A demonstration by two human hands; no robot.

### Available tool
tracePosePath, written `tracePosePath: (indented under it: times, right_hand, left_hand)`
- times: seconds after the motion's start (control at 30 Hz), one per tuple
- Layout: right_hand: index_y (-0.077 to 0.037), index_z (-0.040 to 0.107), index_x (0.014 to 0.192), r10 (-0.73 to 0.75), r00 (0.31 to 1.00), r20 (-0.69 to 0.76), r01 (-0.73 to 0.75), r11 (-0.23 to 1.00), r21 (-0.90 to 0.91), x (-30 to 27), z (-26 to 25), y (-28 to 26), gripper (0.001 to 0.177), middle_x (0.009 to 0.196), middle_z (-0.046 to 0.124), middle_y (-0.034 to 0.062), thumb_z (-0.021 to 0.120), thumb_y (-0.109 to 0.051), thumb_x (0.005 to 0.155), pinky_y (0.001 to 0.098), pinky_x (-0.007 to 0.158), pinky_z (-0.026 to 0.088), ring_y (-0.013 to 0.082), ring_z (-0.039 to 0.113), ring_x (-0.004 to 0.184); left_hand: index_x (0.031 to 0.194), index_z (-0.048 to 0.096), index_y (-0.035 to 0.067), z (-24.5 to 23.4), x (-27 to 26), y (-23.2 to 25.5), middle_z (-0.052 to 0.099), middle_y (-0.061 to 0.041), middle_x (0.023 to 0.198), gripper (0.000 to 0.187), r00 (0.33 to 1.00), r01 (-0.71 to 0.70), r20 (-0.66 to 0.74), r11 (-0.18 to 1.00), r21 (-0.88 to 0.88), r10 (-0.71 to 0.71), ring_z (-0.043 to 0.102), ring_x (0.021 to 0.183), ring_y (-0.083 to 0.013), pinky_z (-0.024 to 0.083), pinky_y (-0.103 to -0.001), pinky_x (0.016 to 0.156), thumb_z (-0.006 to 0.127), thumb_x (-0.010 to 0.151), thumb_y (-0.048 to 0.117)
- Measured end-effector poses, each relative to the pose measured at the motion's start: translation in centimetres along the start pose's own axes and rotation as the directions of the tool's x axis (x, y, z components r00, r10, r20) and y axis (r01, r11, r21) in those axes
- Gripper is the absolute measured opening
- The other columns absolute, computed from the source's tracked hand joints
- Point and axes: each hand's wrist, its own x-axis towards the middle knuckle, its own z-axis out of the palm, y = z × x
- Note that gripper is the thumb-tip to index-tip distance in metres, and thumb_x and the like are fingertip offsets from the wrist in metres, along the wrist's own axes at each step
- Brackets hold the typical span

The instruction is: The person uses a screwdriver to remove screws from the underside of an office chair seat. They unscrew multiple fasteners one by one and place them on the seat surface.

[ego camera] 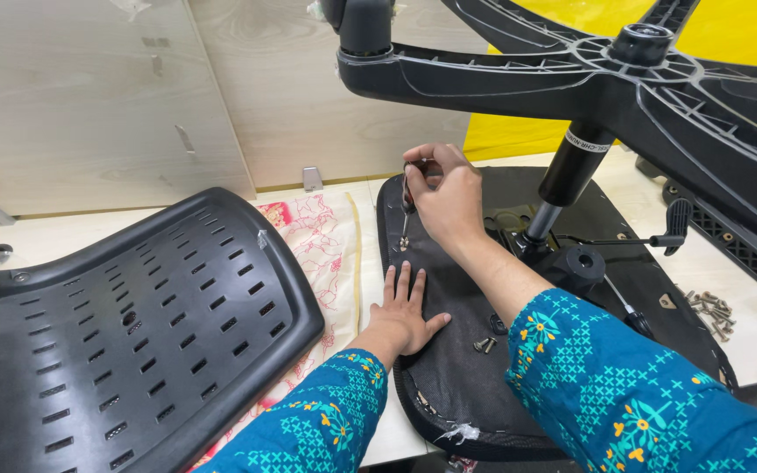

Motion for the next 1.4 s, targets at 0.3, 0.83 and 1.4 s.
tracePosePath:
  times: [0.3, 0.83, 1.4]
  right_hand:
    - [-0.007, 0.076, 0.097, -0.092, 0.992, -0.086, 0.079, 0.986, -0.144, 0.4, -0.6, 1.1, 0.016, 0.097, 0.068, 0.0058, 0.082, -0.019, 0.088, 0.0305, 0.072, 0.057, 0.0178, 0.070, 0.086]
    - [-0.009, 0.076, 0.107, -0.053, 0.998, -0.020, 0.054, 0.997, 0.055, 0.3, 0.3, 0.9, 0.013, 0.100, 0.076, 0.0018, 0.072, -0.014, 0.096, 0.0284, 0.084, 0.060, 0.0128, 0.076, 0.086]
    - [-0.009, 0.073, 0.104, -0.031, 0.998, -0.058, 0.031, 0.999, 0.012, 0.3, 0.1, 1.1, 0.012, 0.098, 0.072, 0.0029, 0.074, -0.015, 0.094, 0.0276, 0.081, 0.058, 0.0136, 0.075, 0.088]
  left_hand:
    - [0.166, -0.003, 0.024, -0.4, 0.5, 0.4, -0.019, -0.003, 0.173, 0.100, 1.000, 0.022, 0.009, 1.000, -0.007, -0.022, -0.020, 0.158, -0.0294, 0.028, -0.065, 0.118, 0.042, 0.092, 0.075]
    - [0.166, -0.002, 0.025, -0.5, 0.4, 0.4, -0.018, -0.003, 0.173, 0.101, 0.999, 0.037, 0.026, 0.999, -0.001, -0.037, -0.020, 0.158, -0.0291, 0.026, -0.066, 0.119, 0.042, 0.091, 0.077]
    - [0.166, 0.000, 0.028, -0.4, 0.2, 0.3, -0.015, -0.001, 0.174, 0.102, 0.999, 0.050, -0.004, 0.998, -0.030, -0.050, -0.018, 0.159, -0.0276, 0.026, -0.066, 0.119, 0.045, 0.089, 0.077]
